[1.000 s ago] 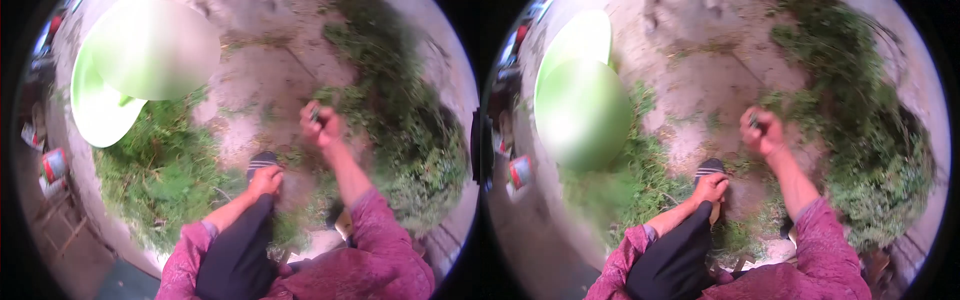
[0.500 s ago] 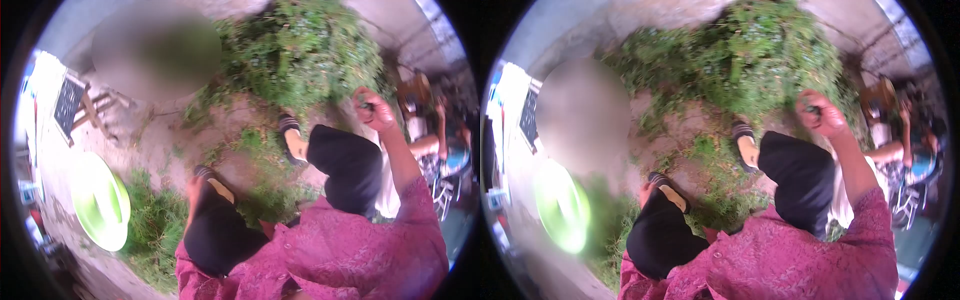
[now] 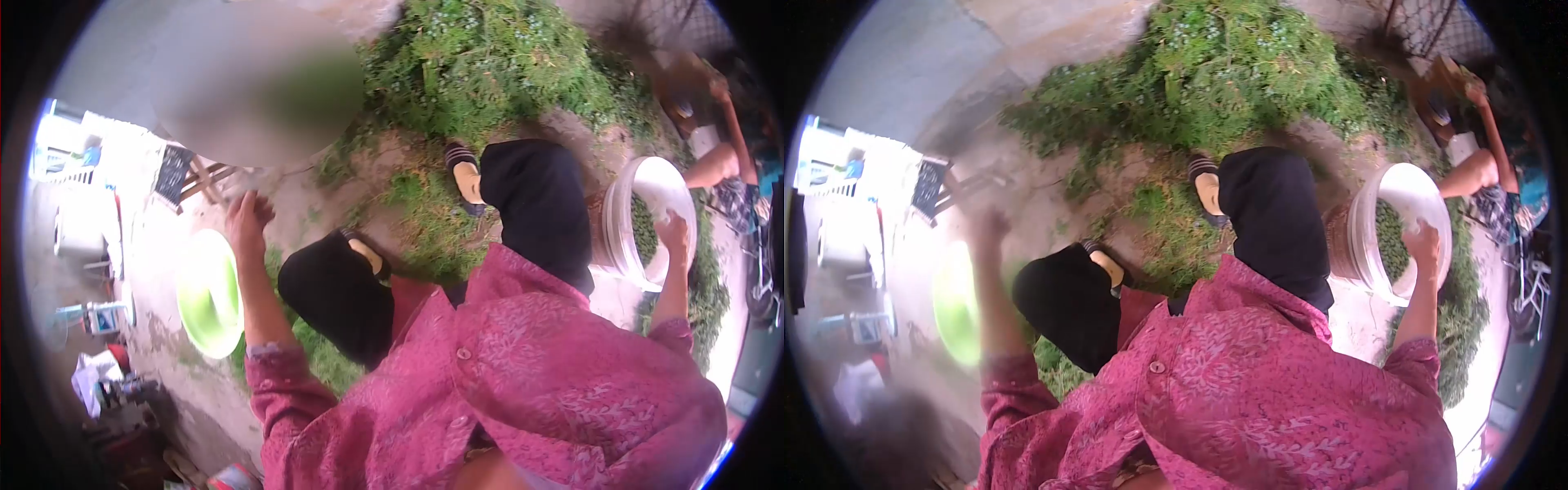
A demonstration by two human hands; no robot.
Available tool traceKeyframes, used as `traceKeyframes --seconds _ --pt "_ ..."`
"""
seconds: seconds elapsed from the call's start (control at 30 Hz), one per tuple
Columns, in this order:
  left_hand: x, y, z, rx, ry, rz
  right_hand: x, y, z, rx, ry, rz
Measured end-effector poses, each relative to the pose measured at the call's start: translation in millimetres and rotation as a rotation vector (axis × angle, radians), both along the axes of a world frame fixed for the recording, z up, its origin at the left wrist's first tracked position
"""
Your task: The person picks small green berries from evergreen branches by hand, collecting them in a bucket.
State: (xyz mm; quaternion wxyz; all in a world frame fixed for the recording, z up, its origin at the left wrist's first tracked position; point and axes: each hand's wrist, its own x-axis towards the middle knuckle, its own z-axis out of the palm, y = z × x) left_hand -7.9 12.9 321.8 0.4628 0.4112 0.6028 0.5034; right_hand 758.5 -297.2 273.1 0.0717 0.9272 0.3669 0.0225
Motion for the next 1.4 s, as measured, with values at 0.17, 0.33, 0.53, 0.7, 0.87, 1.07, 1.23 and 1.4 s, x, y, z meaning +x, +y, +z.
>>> traceKeyframes --seconds 0.17,0.33,0.53,0.7,0.87,1.07,1.23,1.4 --pt "85 -10 59 0.033 -0.052 -0.086 9 40 7 0.16 0.141 0.178" --pt "107 23 30 0.092 -0.303 -0.114 -116 165 106 0.334 0.154 0.417" --pt "105 48 9 0.006 -0.513 -0.029 -296 310 65 0.113 0.524 1.09" --pt "92 50 36 0.085 -0.645 -0.091 -440 361 -90 -0.363 0.807 1.379" --pt "84 37 51 0.064 -0.695 -0.039 -527 368 -201 -0.574 0.699 1.356" --pt "73 34 52 0.021 -0.768 0.129 -544 362 -279 -0.26 0.783 1.107" --pt "80 33 44 -0.025 -0.791 0.07 -532 379 -250 -0.396 0.829 0.989" --pt "89 29 46 -0.03 -0.82 0.059 -524 386 -274 -0.379 0.736 0.99"
